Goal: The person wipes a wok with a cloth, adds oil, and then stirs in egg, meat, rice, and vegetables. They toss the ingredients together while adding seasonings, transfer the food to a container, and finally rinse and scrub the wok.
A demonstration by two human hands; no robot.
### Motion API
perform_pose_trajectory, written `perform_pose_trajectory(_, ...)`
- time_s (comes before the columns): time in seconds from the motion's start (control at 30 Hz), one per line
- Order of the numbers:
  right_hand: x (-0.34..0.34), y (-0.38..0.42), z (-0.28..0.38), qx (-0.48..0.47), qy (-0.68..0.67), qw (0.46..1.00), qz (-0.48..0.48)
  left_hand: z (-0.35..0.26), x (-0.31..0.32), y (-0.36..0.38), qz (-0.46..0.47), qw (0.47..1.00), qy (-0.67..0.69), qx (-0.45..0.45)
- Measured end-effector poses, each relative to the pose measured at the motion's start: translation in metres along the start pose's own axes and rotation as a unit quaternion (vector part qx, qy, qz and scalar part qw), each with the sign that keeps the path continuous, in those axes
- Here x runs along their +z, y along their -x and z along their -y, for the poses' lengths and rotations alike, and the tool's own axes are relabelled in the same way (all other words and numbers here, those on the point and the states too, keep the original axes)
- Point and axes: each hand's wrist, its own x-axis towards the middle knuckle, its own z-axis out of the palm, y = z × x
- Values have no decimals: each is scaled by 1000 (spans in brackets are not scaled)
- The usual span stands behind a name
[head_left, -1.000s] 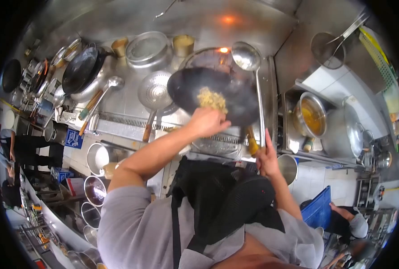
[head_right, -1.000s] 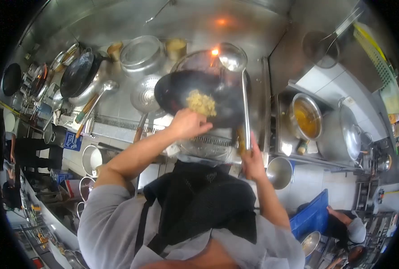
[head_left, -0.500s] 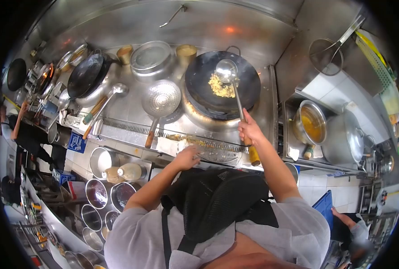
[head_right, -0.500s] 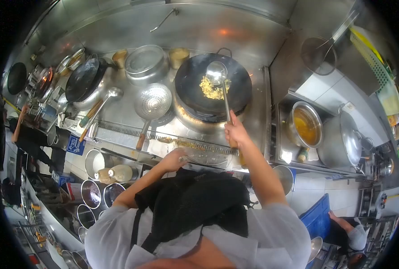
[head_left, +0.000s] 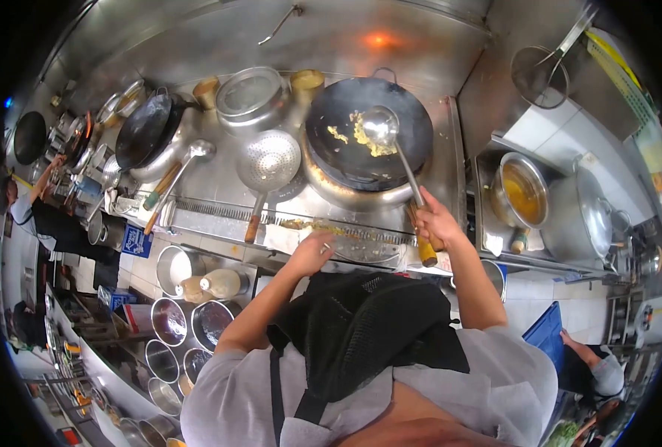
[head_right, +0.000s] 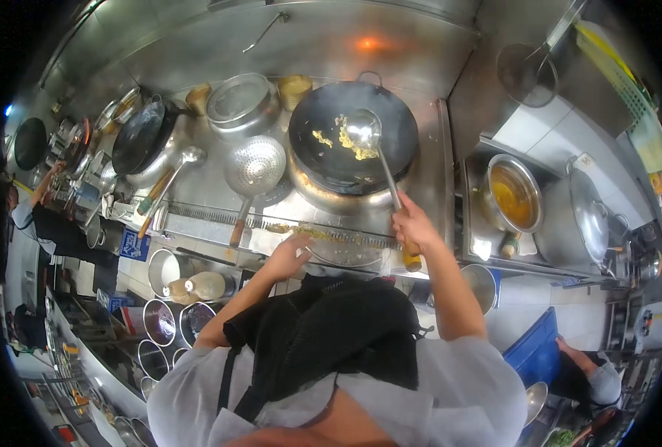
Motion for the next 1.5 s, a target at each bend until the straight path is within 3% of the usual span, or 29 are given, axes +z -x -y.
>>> perform_pose_trajectory(0.13, -4, -4, -4, 14, 17, 999, -30, -35, -2, -85, -86, 989, -23, 121)
perform_pose_trajectory(0.2, -18, -37, -8, -31, 90, 995, 23, -44, 6, -129, -113, 978, -26, 173)
perform_pose_trajectory(0.27, 0, -54, -17, -78, 26, 997, -16, -44, 12, -165, -151, 974, -93, 138)
perform_pose_trajectory(0.37, 7, -70, -14, -75, 113, 989, -66, -30, 26, -187, -95, 976, -173, 92)
perform_pose_trajectory(0.4, 4, -81, -10, -44, 117, 991, -48, -28, 31, -188, -88, 976, -173, 103)
perform_pose_trajectory(0.47, 4, -78, -11, -16, 116, 993, -20, -13, 33, -190, -19, 973, -228, 31)
perform_pose_trajectory(0.5, 2, -58, -20, -113, 278, 952, -63, 2, 41, -194, -76, 966, -232, 85)
perform_pose_trajectory(0.53, 2, -35, -30, -206, 429, 874, -99, -5, 36, -194, -77, 966, -236, 76)
perform_pose_trajectory(0.6, 12, 41, -35, -149, 423, 890, -87, -46, 16, -191, -49, 974, -216, 40)
perform_pose_trajectory(0.67, 13, 97, -61, -110, 360, 925, -48, -93, -13, -159, -106, 985, -114, 79)
perform_pose_trajectory(0.7, 14, 125, -74, -88, 328, 940, -31, -114, -30, -137, -88, 986, -114, 84)
perform_pose_trajectory(0.73, 9, 132, -98, -81, 329, 941, -23, -131, -38, -114, -67, 987, -111, 90)
perform_pose_trajectory(0.77, -1, 133, -123, -144, 293, 945, -33, -137, -41, -92, -77, 981, -104, 144)
perform_pose_trajectory(0.87, 12, 152, -74, -97, 280, 953, -66, -136, -40, -86, -70, 982, -113, 135)
perform_pose_trajectory(0.9, 19, 153, -55, -75, 259, 961, -67, -133, -38, -103, -58, 989, -108, 82)
perform_pose_trajectory(0.93, 25, 147, -41, -25, 186, 981, -55, -118, -30, -129, -70, 988, -106, 82)
perform_pose_trajectory(1.03, 28, 106, -47, -90, 117, 985, -87, -36, 17, -176, -96, 987, -110, 68)
perform_pose_trajectory(1.1, 22, 104, -48, -96, 135, 982, -93, 0, 33, -188, -119, 963, -218, 105)
perform_pose_trajectory(1.17, 10, 112, -48, -116, 157, 974, -113, -25, 25, -137, -124, 961, -224, 103)
perform_pose_trajectory(1.23, 2, 129, -56, -97, 164, 970, -150, -55, 5, -74, 73, 982, -173, -19)
perform_pose_trajectory(1.27, -3, 135, -61, -80, 175, 963, -189, -44, 9, -45, 62, 977, -177, 100)
perform_pose_trajectory(1.33, -9, 139, -80, -105, 164, 958, -209, -40, 6, -47, -22, 969, -173, 173)
perform_pose_trajectory(1.4, -13, 137, -96, -58, 220, 942, -246, -67, -29, -100, -66, 975, -187, 96)
perform_pose_trajectory(1.5, -51, 100, -172, -152, 389, 857, -301, -103, -72, -131, -2, 986, -149, 71)
